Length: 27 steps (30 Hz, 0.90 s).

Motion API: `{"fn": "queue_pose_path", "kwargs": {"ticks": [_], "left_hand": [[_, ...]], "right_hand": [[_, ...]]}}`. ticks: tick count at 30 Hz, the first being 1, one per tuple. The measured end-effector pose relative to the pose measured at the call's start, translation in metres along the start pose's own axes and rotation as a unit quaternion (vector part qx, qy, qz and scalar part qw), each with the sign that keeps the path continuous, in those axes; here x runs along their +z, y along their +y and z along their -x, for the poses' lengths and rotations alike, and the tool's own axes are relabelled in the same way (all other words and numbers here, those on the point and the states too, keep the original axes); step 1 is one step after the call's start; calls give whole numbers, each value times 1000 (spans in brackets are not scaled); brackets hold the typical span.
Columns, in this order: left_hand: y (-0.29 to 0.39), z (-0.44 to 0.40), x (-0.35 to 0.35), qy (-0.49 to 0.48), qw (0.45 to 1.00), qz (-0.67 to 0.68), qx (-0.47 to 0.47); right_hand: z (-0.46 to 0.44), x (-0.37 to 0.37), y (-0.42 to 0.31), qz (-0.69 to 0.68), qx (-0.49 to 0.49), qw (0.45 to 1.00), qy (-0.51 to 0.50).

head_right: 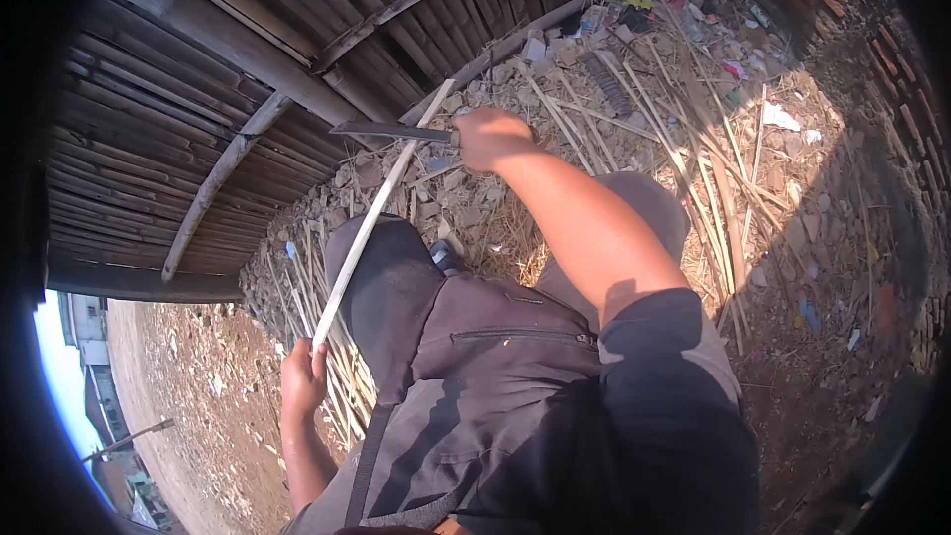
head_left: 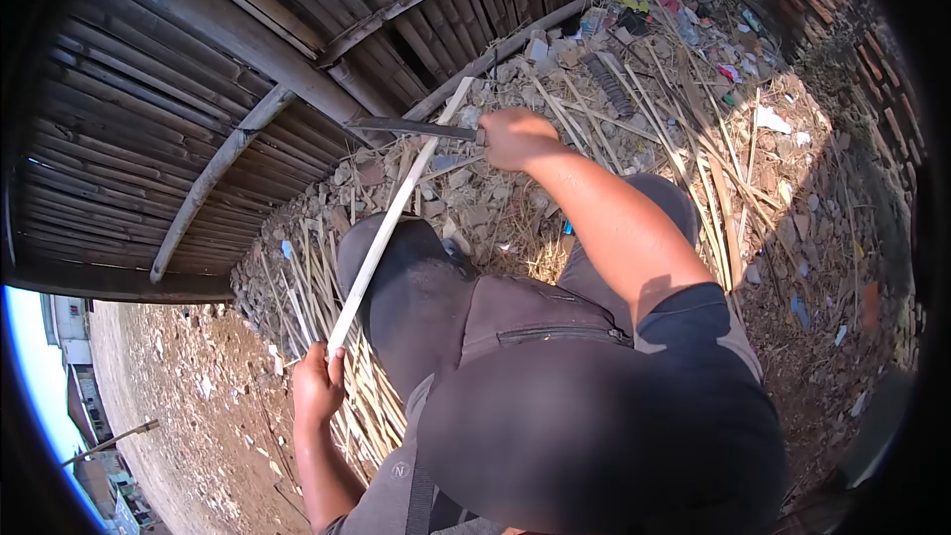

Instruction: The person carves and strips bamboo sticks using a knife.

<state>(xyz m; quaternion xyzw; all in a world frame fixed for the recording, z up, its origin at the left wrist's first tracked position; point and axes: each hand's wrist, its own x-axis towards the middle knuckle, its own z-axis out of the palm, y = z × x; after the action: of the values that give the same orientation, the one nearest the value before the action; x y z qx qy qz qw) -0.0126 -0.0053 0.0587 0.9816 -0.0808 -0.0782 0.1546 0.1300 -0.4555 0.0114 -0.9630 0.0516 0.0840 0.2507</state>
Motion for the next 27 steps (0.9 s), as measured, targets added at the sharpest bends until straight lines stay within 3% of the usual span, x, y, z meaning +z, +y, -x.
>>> {"fn": "queue_pose_path", "kwargs": {"ticks": [3,6,8,10,13,14,15,16,17,18,20,23,27], "left_hand": [[-19,1,14,-4,1000,28,0],[-20,4,18,-16,999,32,-4],[-17,3,22,-6,999,42,-1],[-11,3,17,-13,999,41,-13],[-10,4,13,-22,999,38,-18],[-16,3,12,-14,999,30,-14],[-24,7,14,-10,1000,23,-13],[-29,14,14,-8,1000,17,-12],[-1,11,8,-6,1000,11,-19],[5,7,2,11,1000,-10,5],[-12,1,2,-11,1000,0,12],[-15,-2,11,-13,999,35,5],[-15,3,19,-12,999,37,4]], "right_hand": [[12,4,-8,-19,-39,995,86],[24,1,-23,-12,-99,993,60],[33,6,-38,19,-165,986,17],[36,28,-50,42,-301,948,93],[45,35,-64,59,-387,916,91],[36,36,-55,69,-371,921,94],[18,35,-34,30,-292,952,83],[7,10,-22,-69,-75,995,14],[-34,35,17,-110,34,991,-71],[-11,4,6,-1,16,998,-64],[12,-15,-8,-38,37,999,-8],[12,8,-3,11,-39,995,86],[32,-4,-33,46,-136,990,-15]]}}
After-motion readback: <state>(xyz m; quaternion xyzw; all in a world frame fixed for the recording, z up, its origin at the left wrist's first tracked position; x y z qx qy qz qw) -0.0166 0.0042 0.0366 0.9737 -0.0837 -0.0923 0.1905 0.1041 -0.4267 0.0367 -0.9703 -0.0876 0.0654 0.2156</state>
